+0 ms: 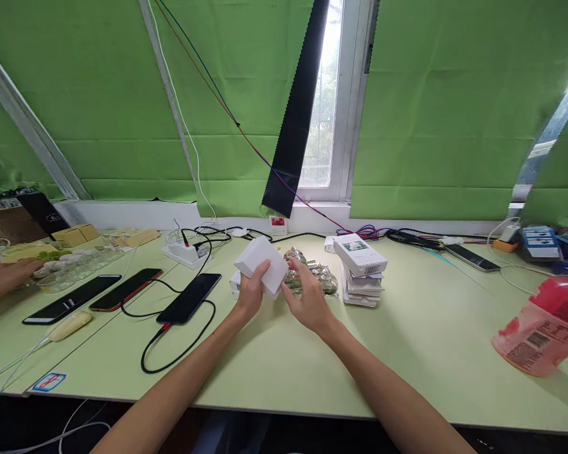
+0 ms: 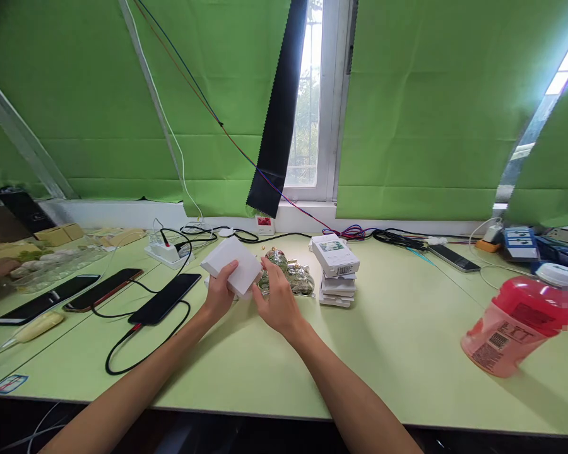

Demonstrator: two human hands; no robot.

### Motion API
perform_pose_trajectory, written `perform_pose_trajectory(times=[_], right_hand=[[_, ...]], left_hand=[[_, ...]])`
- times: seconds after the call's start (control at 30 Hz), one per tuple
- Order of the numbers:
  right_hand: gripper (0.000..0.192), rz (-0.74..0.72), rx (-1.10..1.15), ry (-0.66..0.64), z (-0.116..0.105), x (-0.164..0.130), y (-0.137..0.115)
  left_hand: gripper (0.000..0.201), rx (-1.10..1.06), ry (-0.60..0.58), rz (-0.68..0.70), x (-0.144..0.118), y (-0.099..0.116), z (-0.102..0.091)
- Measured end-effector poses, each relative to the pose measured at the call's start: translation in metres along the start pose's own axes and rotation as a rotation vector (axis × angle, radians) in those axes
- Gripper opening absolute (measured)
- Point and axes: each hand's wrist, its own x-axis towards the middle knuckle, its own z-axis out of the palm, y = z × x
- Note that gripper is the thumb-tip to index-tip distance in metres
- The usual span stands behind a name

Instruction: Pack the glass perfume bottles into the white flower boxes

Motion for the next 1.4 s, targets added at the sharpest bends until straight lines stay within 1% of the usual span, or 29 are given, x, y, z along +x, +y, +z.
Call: perform_pose_trajectory(times=[0.17, 0.3, 0.4, 0.5, 0.67, 0.87, 1.0, 1.1, 1.23, 1.27, 1.33, 1.37, 1.4], right_hand=[[0.061, 0.005, 0.001, 0.017, -0.001, 0.0, -0.001], [0.058, 0.014, 0.009, 0.029, 0.0, 0.001, -0.001], [0.056, 0.012, 0.003, 0.045, 0.0, 0.001, 0.0], [0.052, 0.007, -0.002, 0.05, 0.0, 0.001, -0.001], [0.052, -0.017, -0.007, 0.053, -0.002, 0.001, -0.003], [0.051, -0.053, -0.013, 0.044, -0.004, 0.002, -0.005], [0.051, -0.066, -0.045, 0.059, -0.003, 0.001, -0.005], [0.047, -0.064, -0.107, 0.112, -0.004, 0.001, -0.006], [0.036, -0.054, -0.22, 0.252, -0.012, 0.011, -0.011], [0.034, -0.039, -0.25, 0.279, -0.016, 0.017, -0.012], [0.033, 0.031, -0.329, 0.282, -0.024, 0.033, -0.014], [0.034, 0.085, -0.386, 0.239, -0.028, 0.043, -0.013], [0.035, 0.157, -0.457, 0.158, -0.031, 0.054, -0.01]], left_hand=[[0.053, 0.247, -0.109, 0.159, -0.003, -0.005, -0.005], [0.049, 0.443, -0.216, 0.385, -0.006, -0.001, -0.004], [0.047, 0.527, -0.295, 0.545, -0.009, 0.003, 0.0], [0.043, 0.554, -0.327, 0.632, -0.011, 0.005, 0.002], [0.046, 0.587, -0.318, 0.678, -0.01, 0.001, 0.001], [0.049, 0.59, -0.332, 0.674, -0.009, -0.001, 0.0], [0.045, 0.59, -0.334, 0.671, -0.011, -0.001, 0.0], [0.044, 0.59, -0.343, 0.691, -0.012, 0.0, 0.0], [0.045, 0.629, -0.323, 0.747, -0.014, 0.003, 0.0], [0.045, 0.641, -0.314, 0.761, -0.015, 0.003, 0.0], [0.046, 0.657, -0.298, 0.784, -0.017, 0.005, 0.001], [0.047, 0.66, -0.29, 0.795, -0.018, 0.006, 0.002], [0.048, 0.662, -0.283, 0.805, -0.019, 0.007, 0.002]])
